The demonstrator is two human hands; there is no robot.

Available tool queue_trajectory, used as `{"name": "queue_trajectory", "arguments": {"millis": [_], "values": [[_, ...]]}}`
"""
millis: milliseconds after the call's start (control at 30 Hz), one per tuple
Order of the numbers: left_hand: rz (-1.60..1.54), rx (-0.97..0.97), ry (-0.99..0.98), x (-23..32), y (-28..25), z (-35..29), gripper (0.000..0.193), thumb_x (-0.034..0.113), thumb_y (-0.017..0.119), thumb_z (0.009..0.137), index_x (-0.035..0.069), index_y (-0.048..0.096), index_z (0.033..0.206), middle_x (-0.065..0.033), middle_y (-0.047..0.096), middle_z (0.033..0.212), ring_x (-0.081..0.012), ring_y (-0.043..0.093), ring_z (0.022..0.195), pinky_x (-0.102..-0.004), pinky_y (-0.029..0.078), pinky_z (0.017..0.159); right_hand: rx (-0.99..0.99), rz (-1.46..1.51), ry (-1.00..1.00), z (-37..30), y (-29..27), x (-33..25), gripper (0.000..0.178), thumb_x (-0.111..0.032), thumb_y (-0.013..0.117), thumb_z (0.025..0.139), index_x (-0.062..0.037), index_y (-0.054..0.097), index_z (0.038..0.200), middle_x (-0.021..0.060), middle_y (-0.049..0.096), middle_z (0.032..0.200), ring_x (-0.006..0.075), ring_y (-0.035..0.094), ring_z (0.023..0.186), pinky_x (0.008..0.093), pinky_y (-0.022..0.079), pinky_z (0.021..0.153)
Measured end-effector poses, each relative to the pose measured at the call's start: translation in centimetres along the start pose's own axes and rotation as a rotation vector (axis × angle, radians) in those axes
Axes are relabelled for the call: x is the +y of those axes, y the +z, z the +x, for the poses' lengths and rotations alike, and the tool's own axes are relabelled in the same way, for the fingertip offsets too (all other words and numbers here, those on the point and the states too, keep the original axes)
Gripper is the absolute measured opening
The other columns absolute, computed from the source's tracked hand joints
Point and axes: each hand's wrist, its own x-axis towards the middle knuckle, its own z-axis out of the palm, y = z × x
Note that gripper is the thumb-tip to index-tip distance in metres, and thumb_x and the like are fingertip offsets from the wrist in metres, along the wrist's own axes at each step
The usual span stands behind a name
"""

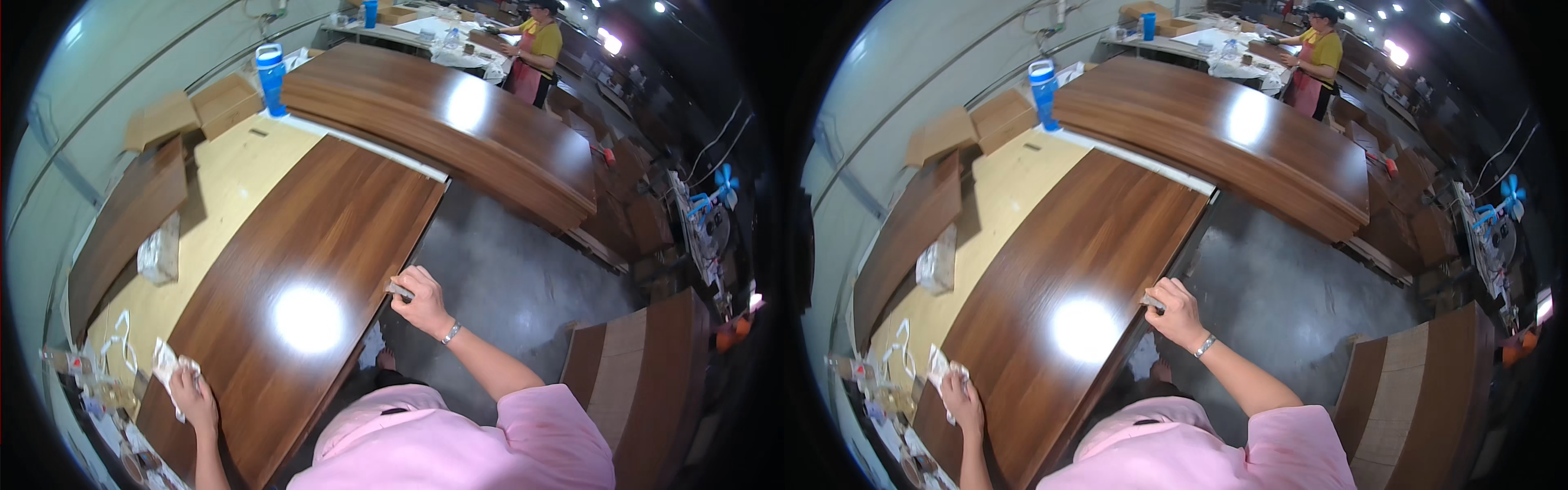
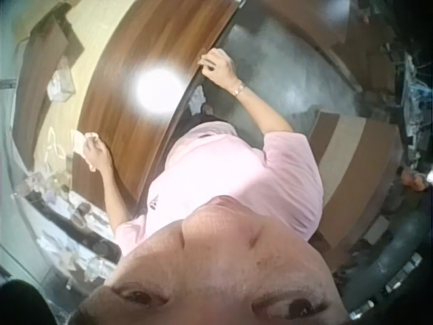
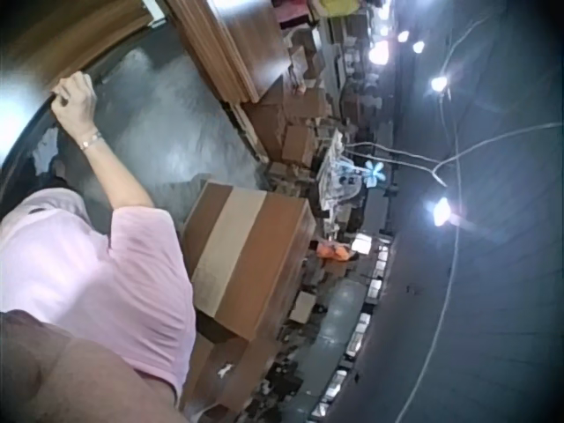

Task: The person wipes and polishes large dark wood panels using a white cloth and a liquid from a bottle. They move the cloth across the surface in broad strokes, turn the panels over, and use a small sanding block on the edges.

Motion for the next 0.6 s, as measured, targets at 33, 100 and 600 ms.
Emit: {"name": "queue_trajectory", "arguments": {"millis": [33,100,600], "values": [[-0.037,0.017,0.032,0.2,0.1,0.1,0.026,0.000,0.061,0.080,-0.001,0.060,0.106,-0.0201,0.056,0.112,-0.0395,0.053,0.107,-0.0466,0.042,0.094,-0.024,0.021,-0.005,-0.8,0.5,-1.0,0.021,-0.003,0.065,0.069,-0.0046,0.068,0.090,0.0077,0.060,0.085,0.0270,0.060,0.083,0.0380,0.053,0.073],[-0.087,-0.081,0.091,-0.6,-0.4,0.5,0.029,0.002,0.063,0.081,-0.001,0.060,0.110,-0.0208,0.057,0.116,-0.0400,0.053,0.110,-0.0470,0.041,0.097,-0.017,-0.016,-0.070,-2.6,1.3,-3.8,0.021,-0.004,0.066,0.069,-0.0034,0.067,0.090,0.0096,0.059,0.085,0.0288,0.059,0.082,0.0387,0.052,0.072],[-0.067,0.124,0.321,-9.0,-3.7,-2.9,0.025,0.015,0.067,0.081,0.007,0.062,0.104,-0.0096,0.061,0.106,-0.0322,0.058,0.097,-0.0446,0.045,0.084,-0.070,0.089,-0.257,-19.6,10.7,-27.3,0.024,0.000,0.067,0.066,-0.0036,0.066,0.089,0.0099,0.055,0.081,0.0285,0.056,0.074,0.0388,0.049,0.063]]}}
